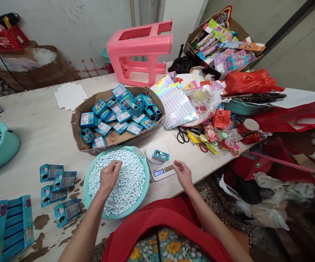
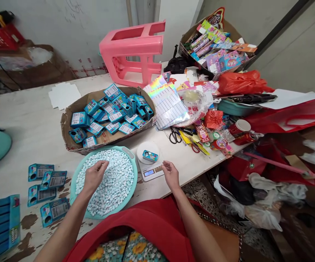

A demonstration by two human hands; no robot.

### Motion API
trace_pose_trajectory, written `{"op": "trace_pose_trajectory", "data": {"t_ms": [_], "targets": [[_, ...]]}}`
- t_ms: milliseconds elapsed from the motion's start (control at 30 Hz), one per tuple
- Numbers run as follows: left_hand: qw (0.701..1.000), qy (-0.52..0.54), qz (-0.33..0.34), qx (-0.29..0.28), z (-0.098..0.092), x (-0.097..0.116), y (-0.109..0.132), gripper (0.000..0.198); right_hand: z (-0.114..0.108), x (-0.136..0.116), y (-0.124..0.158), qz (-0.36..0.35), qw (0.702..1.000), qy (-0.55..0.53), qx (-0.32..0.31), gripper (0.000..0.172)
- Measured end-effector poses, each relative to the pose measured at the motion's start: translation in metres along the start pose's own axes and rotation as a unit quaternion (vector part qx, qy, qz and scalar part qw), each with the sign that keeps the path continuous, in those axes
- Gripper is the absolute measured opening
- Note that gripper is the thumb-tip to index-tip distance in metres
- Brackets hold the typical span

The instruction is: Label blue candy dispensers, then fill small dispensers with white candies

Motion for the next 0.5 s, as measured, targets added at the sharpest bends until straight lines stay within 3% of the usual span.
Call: {"op": "trace_pose_trajectory", "data": {"t_ms": [333, 400, 500], "targets": [[0.999, -0.007, -0.002, -0.041, 0.019, 0.016, 0.004, 0.035, 0.038, -0.032, -0.019, -0.068, 0.996, 0.023, -0.056, 0.058], [0.997, 0.03, 0.009, -0.067, 0.031, 0.029, 0.005, 0.034, 0.044, -0.035, -0.023, -0.078, 0.995, 0.024, -0.057, 0.062], [0.983, 0.158, -0.011, -0.098, 0.05, 0.045, 0.0, 0.033, 0.053, -0.041, -0.029, -0.078, 0.994, 0.018, -0.075, 0.051]]}}
Point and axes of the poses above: each hand's wrist, its own y-axis away from the middle knuckle, its own z-axis out of the palm, x = y × z, the point moved 6 cm from there along -y, towards the middle knuckle, and after that the axes turned 5 degrees about -z, right-handed, at the moved point
